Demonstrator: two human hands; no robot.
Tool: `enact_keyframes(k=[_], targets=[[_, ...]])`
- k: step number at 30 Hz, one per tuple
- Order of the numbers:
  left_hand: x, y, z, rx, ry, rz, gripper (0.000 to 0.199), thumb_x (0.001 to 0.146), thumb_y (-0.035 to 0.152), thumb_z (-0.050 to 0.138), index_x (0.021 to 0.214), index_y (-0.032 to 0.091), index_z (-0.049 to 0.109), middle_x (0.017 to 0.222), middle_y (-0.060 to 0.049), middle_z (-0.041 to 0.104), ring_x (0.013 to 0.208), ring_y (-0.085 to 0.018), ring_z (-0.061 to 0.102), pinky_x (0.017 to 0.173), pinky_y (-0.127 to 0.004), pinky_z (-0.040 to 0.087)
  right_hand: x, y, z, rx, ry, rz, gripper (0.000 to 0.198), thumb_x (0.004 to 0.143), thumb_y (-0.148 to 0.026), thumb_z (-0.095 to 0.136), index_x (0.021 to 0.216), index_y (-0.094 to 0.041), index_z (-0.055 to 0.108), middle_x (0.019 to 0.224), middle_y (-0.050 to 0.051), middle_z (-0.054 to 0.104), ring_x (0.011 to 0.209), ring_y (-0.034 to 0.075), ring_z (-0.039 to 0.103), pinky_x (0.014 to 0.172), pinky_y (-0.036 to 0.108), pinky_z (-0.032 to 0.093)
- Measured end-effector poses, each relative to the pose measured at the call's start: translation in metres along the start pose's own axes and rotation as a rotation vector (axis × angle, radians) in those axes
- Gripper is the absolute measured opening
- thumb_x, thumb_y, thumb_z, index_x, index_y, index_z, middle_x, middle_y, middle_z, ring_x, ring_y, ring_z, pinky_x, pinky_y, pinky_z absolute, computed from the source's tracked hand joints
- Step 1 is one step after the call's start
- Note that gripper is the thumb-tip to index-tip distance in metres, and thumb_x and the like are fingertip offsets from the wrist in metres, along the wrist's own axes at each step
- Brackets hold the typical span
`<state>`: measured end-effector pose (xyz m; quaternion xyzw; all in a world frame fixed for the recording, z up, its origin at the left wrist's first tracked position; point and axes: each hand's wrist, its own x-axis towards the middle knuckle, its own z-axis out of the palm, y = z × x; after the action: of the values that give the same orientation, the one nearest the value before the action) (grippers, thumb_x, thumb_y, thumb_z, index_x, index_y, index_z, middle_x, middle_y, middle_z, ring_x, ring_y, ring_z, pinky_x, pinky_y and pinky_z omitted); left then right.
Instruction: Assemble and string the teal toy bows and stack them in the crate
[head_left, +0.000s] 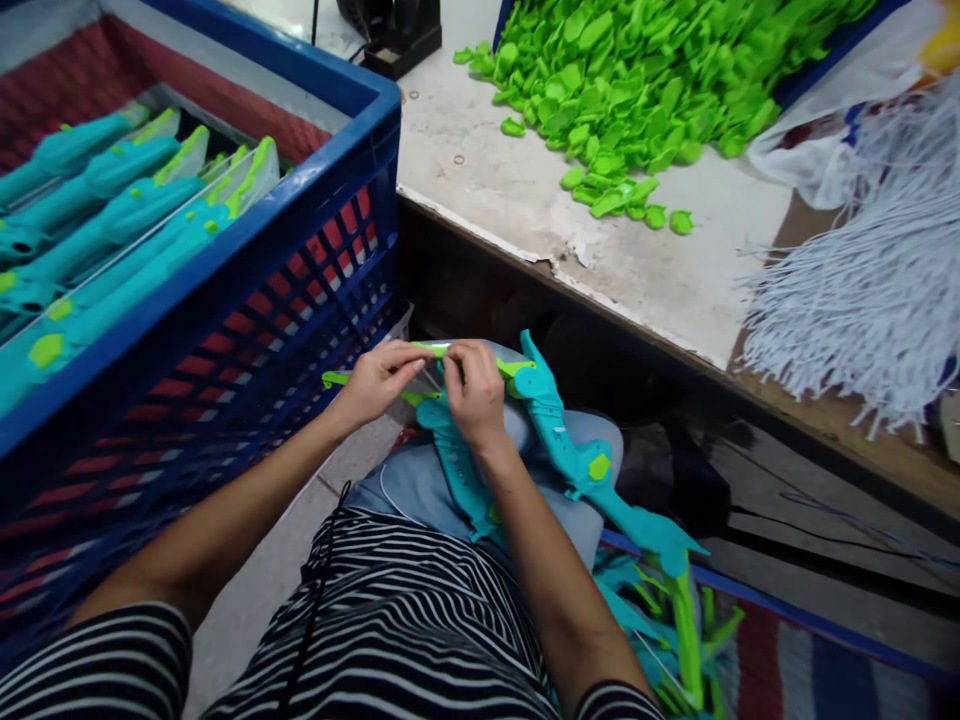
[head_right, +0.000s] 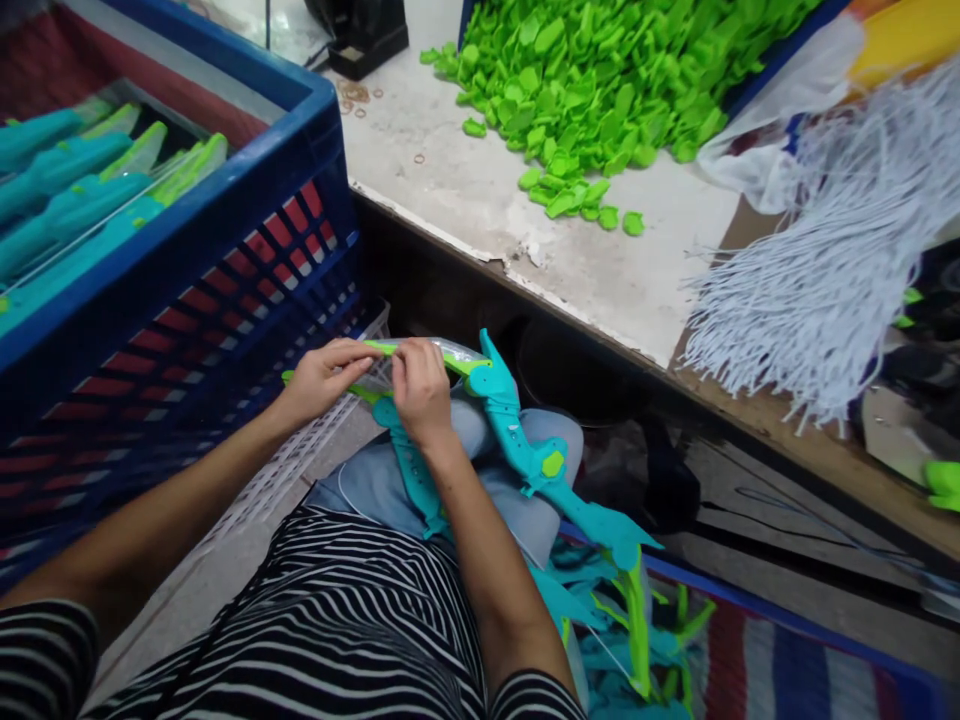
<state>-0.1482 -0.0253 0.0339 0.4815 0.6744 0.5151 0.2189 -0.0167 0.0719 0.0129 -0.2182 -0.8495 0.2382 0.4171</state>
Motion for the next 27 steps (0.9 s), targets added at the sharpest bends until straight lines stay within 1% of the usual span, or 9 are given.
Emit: enact_keyframes(k=[2,5,8,11,16,19,22,25,27], targets=[[-0.026,-0.002,-0.003,-0.012,0.150,-0.058,0.026,0.082,0.036,0.058,0.096,0.018,0.070,0.101,-0.008,0.067,0.099,-0.020,0.060,0.080,-0.029,0.049,-0.003,-0.006,-0.005,0.023,0.072,0.006,0.014,0.093,-0.016,0.042,0.093,-0.019,0.056,0.090,0.007,0.061,0.088,0.019,0.056,0.079,0.035,0.047],[-0.083,-0.012,-0.001,0.024,0.392,-0.373,0.033,0.082,0.043,0.057,0.100,0.016,0.066,0.103,-0.010,0.066,0.097,-0.022,0.060,0.079,-0.032,0.049,-0.010,-0.019,-0.005,0.086,0.023,-0.051,0.018,0.093,-0.014,0.043,0.100,-0.019,0.058,0.090,0.007,0.063,0.087,0.018,0.057,0.080,0.034,0.048],[-0.137,-0.028,0.011,0.034,0.212,-0.632,0.038,0.074,0.049,0.062,0.091,0.015,0.068,0.093,-0.010,0.068,0.090,-0.026,0.062,0.081,-0.038,0.049,-0.016,-0.032,0.015,0.046,-0.330,-0.139,0.020,0.092,-0.020,0.046,0.107,-0.017,0.059,0.102,0.011,0.062,0.099,0.022,0.055,0.086,0.037,0.047],[-0.163,-0.041,0.026,0.017,0.012,-0.632,0.033,0.068,0.047,0.067,0.083,0.018,0.073,0.097,-0.011,0.069,0.096,-0.028,0.061,0.092,-0.044,0.044,-0.015,-0.039,0.041,-0.167,-0.678,-0.087,0.036,0.088,-0.022,0.055,0.122,-0.013,0.055,0.122,0.019,0.054,0.112,0.029,0.048,0.092,0.045,0.043],[-0.154,-0.036,0.025,-0.221,0.109,-0.746,0.023,0.068,0.042,0.070,0.074,0.021,0.073,0.092,-0.008,0.070,0.096,-0.027,0.061,0.096,-0.044,0.042,-0.005,-0.033,0.053,-0.274,-0.840,0.174,0.046,0.088,-0.009,0.045,0.132,-0.021,0.050,0.116,0.017,0.056,0.106,0.029,0.052,0.086,0.045,0.045],[-0.134,-0.018,0.011,-0.725,0.222,-0.911,0.021,0.069,0.036,0.074,0.076,0.017,0.068,0.080,-0.007,0.068,0.083,-0.022,0.064,0.087,-0.041,0.049,-0.007,-0.023,0.044,0.073,-0.773,0.256,0.044,0.082,-0.014,0.060,0.125,-0.021,0.056,0.114,0.011,0.059,0.106,0.024,0.055,0.092,0.041,0.044],[-0.110,0.003,-0.007,-1.067,0.266,-0.859,0.022,0.070,0.029,0.077,0.078,0.014,0.063,0.056,0.003,0.054,0.048,-0.008,0.050,0.059,-0.025,0.050,-0.016,-0.012,0.033,0.584,-0.702,0.407,0.044,0.075,-0.023,0.070,0.118,-0.020,0.060,0.113,0.007,0.064,0.104,0.021,0.059,0.094,0.036,0.044],[-0.089,0.017,-0.024,-0.999,0.210,-0.703,0.033,0.067,0.032,0.080,0.088,0.012,0.062,0.050,0.005,0.050,0.037,-0.002,0.029,0.039,-0.015,0.029,-0.027,-0.007,0.025,0.960,-0.652,0.616,0.048,0.070,-0.031,0.074,0.115,-0.022,0.062,0.111,0.005,0.067,0.104,0.020,0.060,0.094,0.036,0.046],[-0.077,0.022,-0.033,-0.866,0.187,-0.619,0.042,0.065,0.035,0.081,0.093,0.013,0.059,0.052,0.002,0.057,0.036,-0.003,0.030,0.038,-0.014,0.022,-0.031,-0.007,0.020,1.066,-0.641,0.717,0.049,0.066,-0.032,0.078,0.112,-0.024,0.063,0.110,0.003,0.068,0.104,0.020,0.061,0.095,0.035,0.045]])
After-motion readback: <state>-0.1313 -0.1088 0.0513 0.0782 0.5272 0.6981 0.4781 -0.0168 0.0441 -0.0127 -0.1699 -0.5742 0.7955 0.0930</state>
